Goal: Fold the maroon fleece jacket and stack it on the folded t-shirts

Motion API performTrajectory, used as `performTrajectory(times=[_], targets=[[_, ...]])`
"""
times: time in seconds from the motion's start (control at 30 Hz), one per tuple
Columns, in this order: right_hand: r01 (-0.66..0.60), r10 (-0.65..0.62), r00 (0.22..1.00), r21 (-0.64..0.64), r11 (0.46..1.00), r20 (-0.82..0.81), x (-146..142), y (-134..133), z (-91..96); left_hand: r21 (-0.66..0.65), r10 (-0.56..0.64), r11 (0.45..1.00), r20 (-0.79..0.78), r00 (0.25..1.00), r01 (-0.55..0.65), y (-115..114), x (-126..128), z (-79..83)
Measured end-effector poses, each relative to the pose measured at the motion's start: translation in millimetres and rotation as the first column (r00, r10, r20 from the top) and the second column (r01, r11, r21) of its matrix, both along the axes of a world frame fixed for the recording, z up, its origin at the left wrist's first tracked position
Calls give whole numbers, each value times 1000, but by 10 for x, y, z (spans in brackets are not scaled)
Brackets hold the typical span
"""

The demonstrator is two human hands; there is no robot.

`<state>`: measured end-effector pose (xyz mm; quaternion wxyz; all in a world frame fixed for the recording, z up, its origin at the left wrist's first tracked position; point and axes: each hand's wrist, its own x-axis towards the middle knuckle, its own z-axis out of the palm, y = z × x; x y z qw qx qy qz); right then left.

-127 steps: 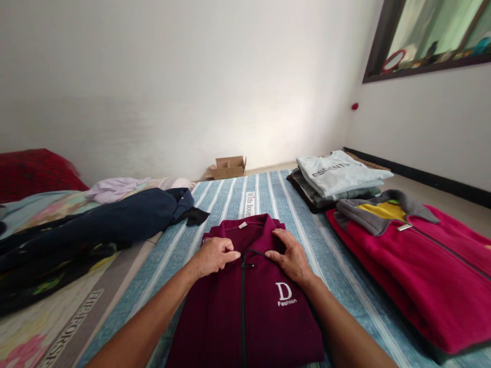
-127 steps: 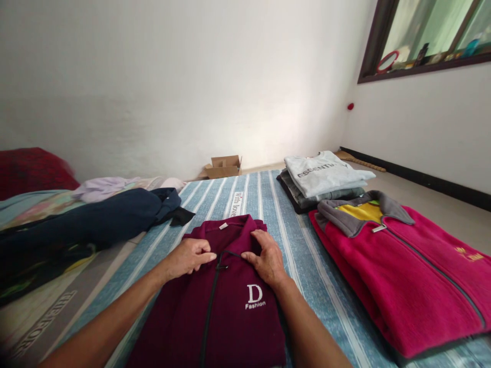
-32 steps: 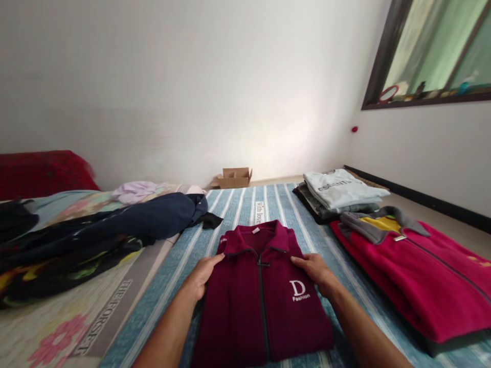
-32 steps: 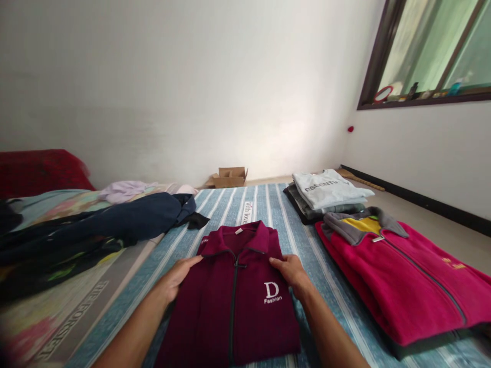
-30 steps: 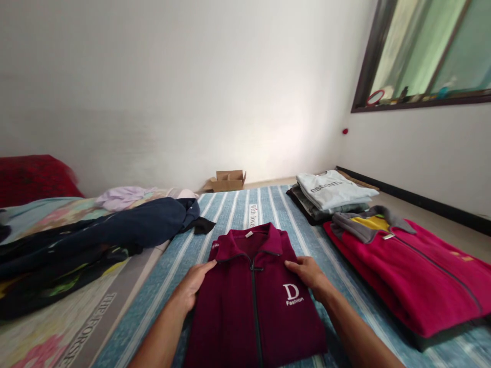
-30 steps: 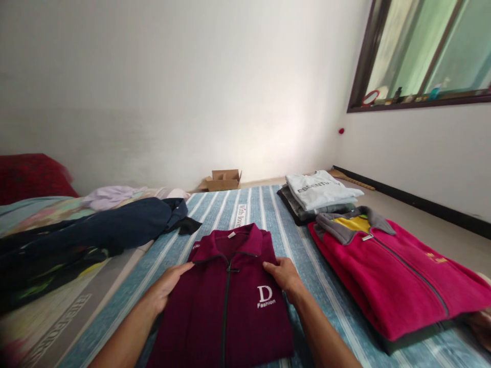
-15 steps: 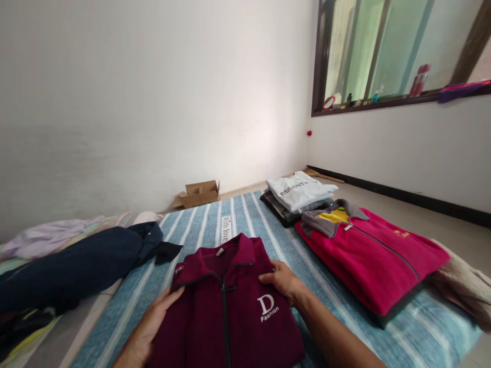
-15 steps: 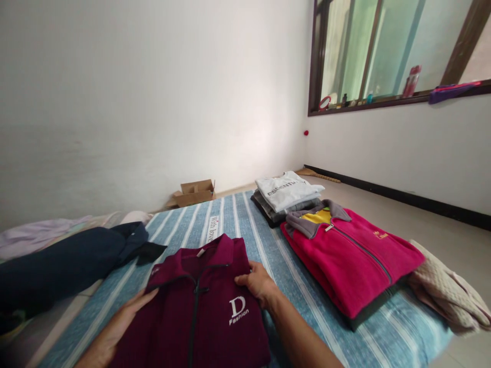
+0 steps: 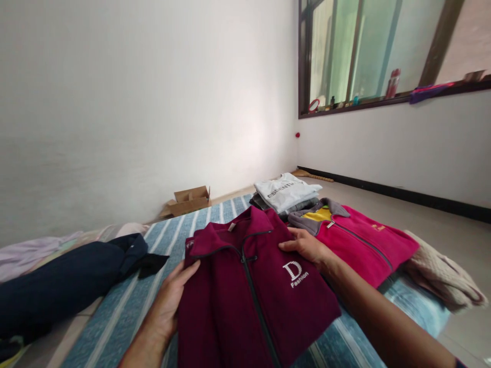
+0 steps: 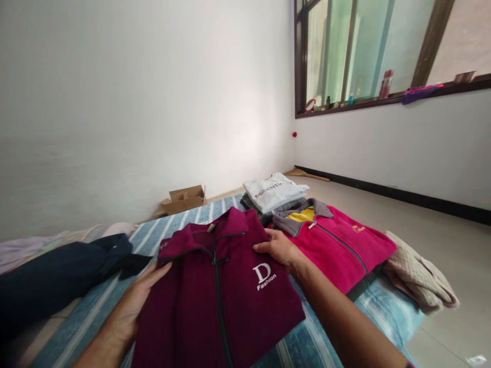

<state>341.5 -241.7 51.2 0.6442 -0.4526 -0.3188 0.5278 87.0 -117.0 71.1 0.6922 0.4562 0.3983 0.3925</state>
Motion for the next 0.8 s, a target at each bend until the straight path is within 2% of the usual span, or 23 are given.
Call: performTrajectory(times=[0.2, 0.4, 0.6, 0.7, 0.8], targets=[[84, -75, 988, -65, 994, 135, 862, -353, 361, 48, -69, 997, 115, 991, 64, -231, 881, 181], [150, -109, 970, -183, 972, 216, 1758, -695, 635, 80, -138, 989, 249, 959, 121, -467, 1822, 158], [152, -77, 960, -275, 949, 268, 2348, -970, 628, 88, -163, 986, 275, 948, 144, -607, 2523, -85], [144, -47, 956, -320, 936, 291, 2541, -1013, 550, 90, -142, 988, 222, 965, 124, -624, 2727, -282], [154, -53, 959, -354, 923, 277, 2643, -987, 437, 67, -124, 991, 206, 971, 113, -608, 2816, -464]])
